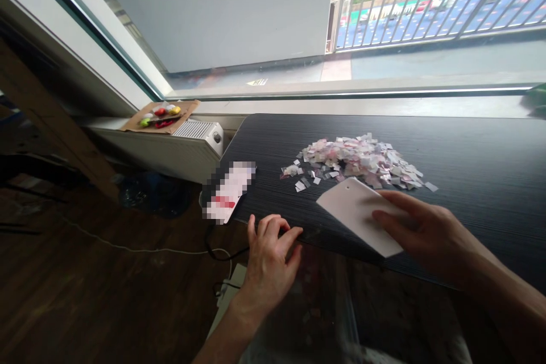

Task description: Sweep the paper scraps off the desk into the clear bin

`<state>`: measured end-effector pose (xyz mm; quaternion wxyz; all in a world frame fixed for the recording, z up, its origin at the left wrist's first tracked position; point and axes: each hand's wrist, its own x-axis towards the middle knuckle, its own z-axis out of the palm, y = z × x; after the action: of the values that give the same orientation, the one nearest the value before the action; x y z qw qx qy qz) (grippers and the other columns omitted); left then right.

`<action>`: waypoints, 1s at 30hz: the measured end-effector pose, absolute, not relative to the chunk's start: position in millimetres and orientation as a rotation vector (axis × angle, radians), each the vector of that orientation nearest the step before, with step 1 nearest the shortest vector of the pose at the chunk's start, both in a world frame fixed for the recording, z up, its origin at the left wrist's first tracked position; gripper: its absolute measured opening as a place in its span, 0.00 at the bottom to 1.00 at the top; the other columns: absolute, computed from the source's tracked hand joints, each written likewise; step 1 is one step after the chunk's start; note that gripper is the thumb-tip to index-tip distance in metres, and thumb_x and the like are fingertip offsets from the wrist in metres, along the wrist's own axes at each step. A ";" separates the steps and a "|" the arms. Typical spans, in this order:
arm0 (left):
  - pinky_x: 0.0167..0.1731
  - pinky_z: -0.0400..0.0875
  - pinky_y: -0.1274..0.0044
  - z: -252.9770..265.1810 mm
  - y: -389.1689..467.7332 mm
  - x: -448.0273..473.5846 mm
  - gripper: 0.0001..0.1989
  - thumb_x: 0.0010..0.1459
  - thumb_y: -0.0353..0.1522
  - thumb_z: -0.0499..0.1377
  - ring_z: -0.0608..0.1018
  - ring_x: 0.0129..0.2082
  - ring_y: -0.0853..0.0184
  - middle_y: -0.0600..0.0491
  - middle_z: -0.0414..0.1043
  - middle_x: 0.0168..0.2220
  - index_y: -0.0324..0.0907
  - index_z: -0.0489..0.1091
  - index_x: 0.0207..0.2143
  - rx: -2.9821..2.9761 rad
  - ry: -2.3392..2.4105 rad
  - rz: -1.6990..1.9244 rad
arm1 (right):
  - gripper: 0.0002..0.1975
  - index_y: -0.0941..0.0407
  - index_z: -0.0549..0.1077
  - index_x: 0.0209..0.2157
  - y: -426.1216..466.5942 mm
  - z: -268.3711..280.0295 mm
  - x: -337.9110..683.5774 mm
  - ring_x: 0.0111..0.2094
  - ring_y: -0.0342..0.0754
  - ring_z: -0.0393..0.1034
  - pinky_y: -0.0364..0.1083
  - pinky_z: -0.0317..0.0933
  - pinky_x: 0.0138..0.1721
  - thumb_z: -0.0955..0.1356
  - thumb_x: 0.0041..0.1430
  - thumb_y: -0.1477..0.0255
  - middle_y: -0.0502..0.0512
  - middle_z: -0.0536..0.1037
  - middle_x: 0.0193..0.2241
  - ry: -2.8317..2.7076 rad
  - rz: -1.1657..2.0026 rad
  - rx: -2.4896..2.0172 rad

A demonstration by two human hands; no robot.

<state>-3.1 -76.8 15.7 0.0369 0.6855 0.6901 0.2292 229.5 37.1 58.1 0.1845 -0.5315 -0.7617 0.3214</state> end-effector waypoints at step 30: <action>0.59 0.52 0.44 15.3 -79.5 -1.5 0.16 0.56 0.24 0.58 0.71 0.49 0.58 0.50 0.70 0.41 0.45 0.74 0.45 2.071 2.116 0.679 | 0.15 0.52 0.77 0.45 48.3 73.1 218.5 0.24 0.50 0.76 0.45 0.62 0.24 0.62 0.62 0.67 0.54 0.83 0.29 -2.479 0.549 -1.241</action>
<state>-1.5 -79.5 15.3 0.0521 0.6808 0.6957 0.2232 218.5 48.3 73.1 0.1569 -0.4337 -0.8663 0.1917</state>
